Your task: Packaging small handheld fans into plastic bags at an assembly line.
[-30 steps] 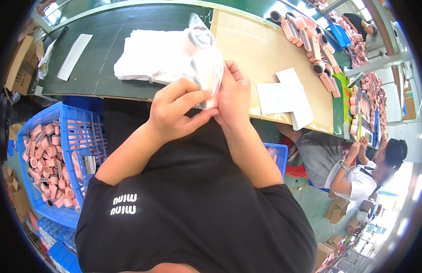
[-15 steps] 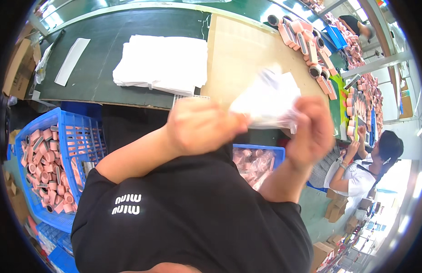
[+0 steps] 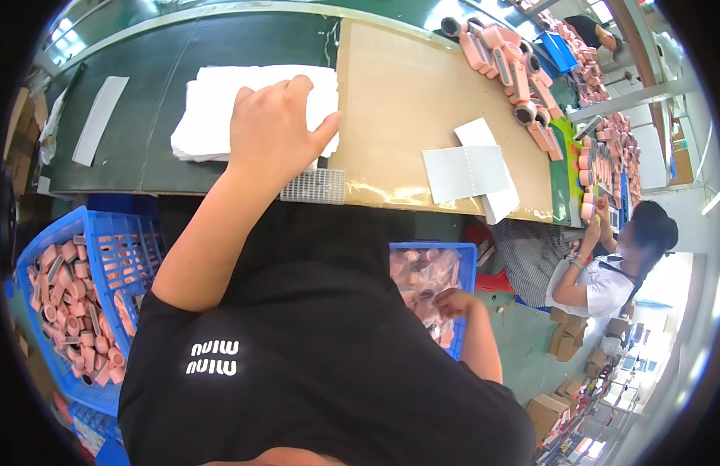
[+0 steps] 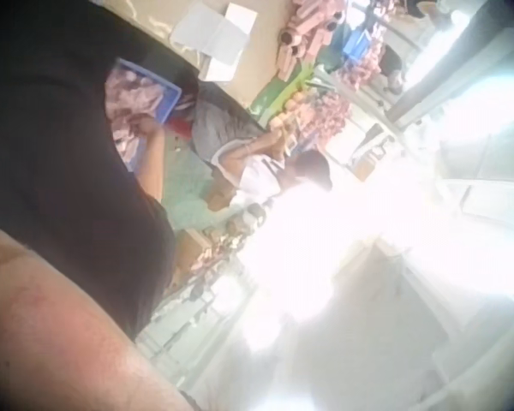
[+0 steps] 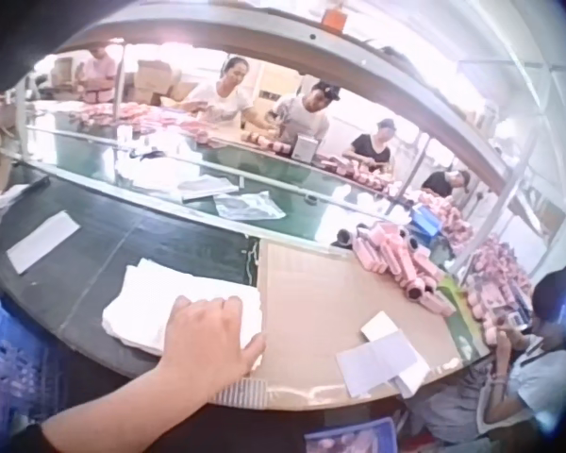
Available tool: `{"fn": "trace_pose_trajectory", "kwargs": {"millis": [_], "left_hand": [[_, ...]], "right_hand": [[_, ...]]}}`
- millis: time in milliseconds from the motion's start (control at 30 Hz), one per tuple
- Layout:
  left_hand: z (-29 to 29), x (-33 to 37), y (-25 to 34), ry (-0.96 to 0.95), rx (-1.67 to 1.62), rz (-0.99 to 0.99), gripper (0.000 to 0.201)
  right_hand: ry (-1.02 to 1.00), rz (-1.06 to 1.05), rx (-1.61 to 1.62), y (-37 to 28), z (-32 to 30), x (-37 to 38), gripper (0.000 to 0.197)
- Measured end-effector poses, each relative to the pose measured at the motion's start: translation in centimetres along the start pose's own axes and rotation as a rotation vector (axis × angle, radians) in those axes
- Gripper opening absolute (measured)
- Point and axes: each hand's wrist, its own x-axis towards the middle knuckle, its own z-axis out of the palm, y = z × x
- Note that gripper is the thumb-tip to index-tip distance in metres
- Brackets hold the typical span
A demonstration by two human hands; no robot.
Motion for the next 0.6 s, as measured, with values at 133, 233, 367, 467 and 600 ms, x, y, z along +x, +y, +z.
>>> {"fn": "trace_pose_trajectory", "kwargs": {"millis": [133,233,367,467,600], "left_hand": [[0.8,-0.9,-0.7,0.066,-0.034,0.081,0.019],[0.7,-1.0,-0.6,0.087,-0.040,0.107,0.017],[0.2,-1.4,-0.7,0.125,-0.127,0.052,0.014],[0.2,-1.6,-0.6,0.128,-0.172,0.049,0.011],[2.0,-1.2,-0.4,0.053,-0.545,0.063,0.010]], "right_hand": [[0.071,-0.013,-0.505,-7.3,3.0,-3.0,0.035],[-0.079,-0.517,-0.583,-16.1,2.3,-14.5,0.023],[0.117,-1.046,-0.440,-25.8,-0.1,-28.5,0.021],[0.730,-1.247,-0.322,-35.2,-6.1,-26.8,0.024],[1.752,-1.086,-0.787,-44.3,-18.1,-18.2,0.040]]}}
